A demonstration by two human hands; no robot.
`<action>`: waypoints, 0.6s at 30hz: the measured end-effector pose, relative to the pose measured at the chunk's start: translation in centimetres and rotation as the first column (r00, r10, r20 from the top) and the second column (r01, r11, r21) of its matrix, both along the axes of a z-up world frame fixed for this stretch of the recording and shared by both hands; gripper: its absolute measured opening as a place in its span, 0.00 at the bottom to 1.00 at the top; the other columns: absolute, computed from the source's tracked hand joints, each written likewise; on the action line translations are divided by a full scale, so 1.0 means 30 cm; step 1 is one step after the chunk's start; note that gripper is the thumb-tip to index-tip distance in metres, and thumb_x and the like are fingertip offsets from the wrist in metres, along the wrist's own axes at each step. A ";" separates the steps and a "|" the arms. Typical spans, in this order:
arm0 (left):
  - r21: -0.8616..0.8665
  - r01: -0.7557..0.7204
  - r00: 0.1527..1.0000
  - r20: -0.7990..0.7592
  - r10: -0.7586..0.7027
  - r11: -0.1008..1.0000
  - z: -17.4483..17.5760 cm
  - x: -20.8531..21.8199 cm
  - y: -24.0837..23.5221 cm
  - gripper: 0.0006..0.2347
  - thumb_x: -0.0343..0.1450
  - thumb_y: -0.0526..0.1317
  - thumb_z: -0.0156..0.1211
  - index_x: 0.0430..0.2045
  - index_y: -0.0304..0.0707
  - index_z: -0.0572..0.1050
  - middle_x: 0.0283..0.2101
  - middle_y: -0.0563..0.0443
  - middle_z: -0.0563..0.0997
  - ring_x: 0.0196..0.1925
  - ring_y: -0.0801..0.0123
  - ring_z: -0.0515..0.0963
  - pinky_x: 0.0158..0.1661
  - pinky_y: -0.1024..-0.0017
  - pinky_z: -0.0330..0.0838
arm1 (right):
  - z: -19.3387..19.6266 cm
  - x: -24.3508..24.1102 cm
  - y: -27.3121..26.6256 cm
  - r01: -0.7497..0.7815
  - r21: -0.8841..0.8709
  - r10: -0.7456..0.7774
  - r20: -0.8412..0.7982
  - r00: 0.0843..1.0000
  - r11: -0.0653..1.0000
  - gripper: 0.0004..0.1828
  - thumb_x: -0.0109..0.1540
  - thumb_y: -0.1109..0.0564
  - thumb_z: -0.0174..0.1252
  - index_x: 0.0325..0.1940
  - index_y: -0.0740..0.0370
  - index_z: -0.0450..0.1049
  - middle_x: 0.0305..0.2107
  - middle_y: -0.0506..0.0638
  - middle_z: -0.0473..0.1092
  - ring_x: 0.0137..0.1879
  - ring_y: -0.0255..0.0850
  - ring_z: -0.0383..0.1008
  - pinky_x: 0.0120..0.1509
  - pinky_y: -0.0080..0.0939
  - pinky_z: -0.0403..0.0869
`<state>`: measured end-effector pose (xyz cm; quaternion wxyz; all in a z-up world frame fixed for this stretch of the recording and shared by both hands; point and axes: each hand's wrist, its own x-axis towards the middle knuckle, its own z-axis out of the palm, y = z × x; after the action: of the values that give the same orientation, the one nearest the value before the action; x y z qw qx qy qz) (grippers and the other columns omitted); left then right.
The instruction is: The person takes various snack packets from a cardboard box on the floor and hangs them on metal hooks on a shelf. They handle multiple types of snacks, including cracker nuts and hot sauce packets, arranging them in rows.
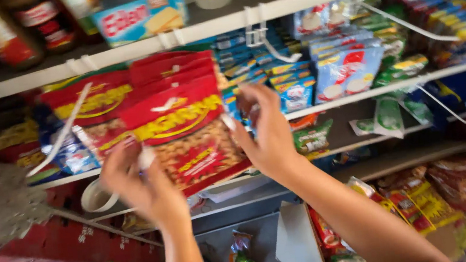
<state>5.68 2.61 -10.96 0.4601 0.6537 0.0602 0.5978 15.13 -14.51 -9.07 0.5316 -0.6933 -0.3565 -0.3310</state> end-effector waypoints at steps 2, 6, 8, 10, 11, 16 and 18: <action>-0.079 -0.005 0.999 0.053 0.009 0.997 -0.187 -0.030 0.002 0.16 0.83 0.42 0.58 0.59 0.33 0.63 0.57 0.47 0.70 0.56 0.68 0.71 0.59 0.68 0.67 | -0.169 0.002 -0.138 0.035 -0.043 -0.038 -0.072 0.997 0.998 0.29 0.64 0.63 0.64 0.66 0.65 0.59 0.45 0.56 0.68 0.41 0.42 0.69 0.44 0.41 0.71; -0.113 -0.089 0.985 -0.155 0.071 0.990 -0.702 -0.089 -0.040 0.12 0.84 0.39 0.52 0.57 0.32 0.63 0.54 0.48 0.68 0.57 0.64 0.70 0.61 0.67 0.67 | -0.535 -0.053 -0.457 0.065 -0.267 -0.171 -0.392 0.904 0.961 0.25 0.59 0.66 0.62 0.58 0.59 0.65 0.29 0.50 0.68 0.30 0.42 0.69 0.36 0.42 0.72; -0.110 -0.027 0.919 -0.394 -0.019 0.994 -1.007 -0.132 -0.126 0.11 0.80 0.38 0.53 0.53 0.32 0.65 0.50 0.46 0.71 0.52 0.63 0.72 0.56 0.66 0.69 | -0.822 -0.103 -0.647 0.153 -0.383 -0.323 -0.431 0.842 0.911 0.21 0.60 0.63 0.62 0.56 0.56 0.67 0.29 0.52 0.69 0.31 0.46 0.71 0.35 0.46 0.72; -0.103 0.044 0.781 -0.617 -0.099 0.994 -1.252 -0.200 -0.245 0.11 0.76 0.37 0.55 0.50 0.33 0.67 0.46 0.44 0.73 0.47 0.61 0.74 0.51 0.64 0.71 | -1.087 -0.201 -0.850 0.217 -0.499 -0.471 -0.465 0.750 0.839 0.18 0.61 0.60 0.61 0.54 0.53 0.69 0.30 0.55 0.70 0.32 0.50 0.74 0.34 0.50 0.72; -0.109 0.113 0.618 -0.771 -0.156 0.988 -1.344 -0.242 -0.320 0.11 0.75 0.37 0.55 0.50 0.33 0.68 0.45 0.43 0.75 0.45 0.58 0.77 0.49 0.63 0.72 | -1.206 -0.267 -0.954 0.198 -0.606 -0.571 -0.519 0.636 0.771 0.15 0.62 0.57 0.57 0.53 0.54 0.68 0.35 0.57 0.73 0.36 0.55 0.76 0.37 0.54 0.73; -0.005 0.683 0.326 -0.893 -0.311 0.731 -1.588 -0.336 -0.690 0.12 0.70 0.34 0.54 0.48 0.36 0.71 0.46 0.38 0.79 0.49 0.47 0.79 0.48 0.56 0.73 | -1.606 -0.575 -1.377 0.011 -0.808 -0.807 -0.587 0.071 0.589 0.15 0.67 0.50 0.47 0.57 0.52 0.67 0.42 0.59 0.76 0.43 0.60 0.78 0.44 0.62 0.74; -0.156 0.862 0.011 -0.946 -0.325 0.482 -1.539 -0.329 -0.862 0.13 0.68 0.35 0.55 0.47 0.35 0.71 0.45 0.37 0.80 0.48 0.42 0.80 0.44 0.53 0.74 | -1.668 -0.666 -1.500 0.185 -0.799 -0.813 -0.582 0.000 0.572 0.11 0.64 0.51 0.50 0.48 0.55 0.70 0.44 0.58 0.75 0.44 0.60 0.79 0.45 0.60 0.76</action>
<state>-4.19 -23.24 -57.14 0.3788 0.9016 -0.1479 -0.1473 -4.86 -59.50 -59.11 0.2530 -0.9278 0.2596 0.0879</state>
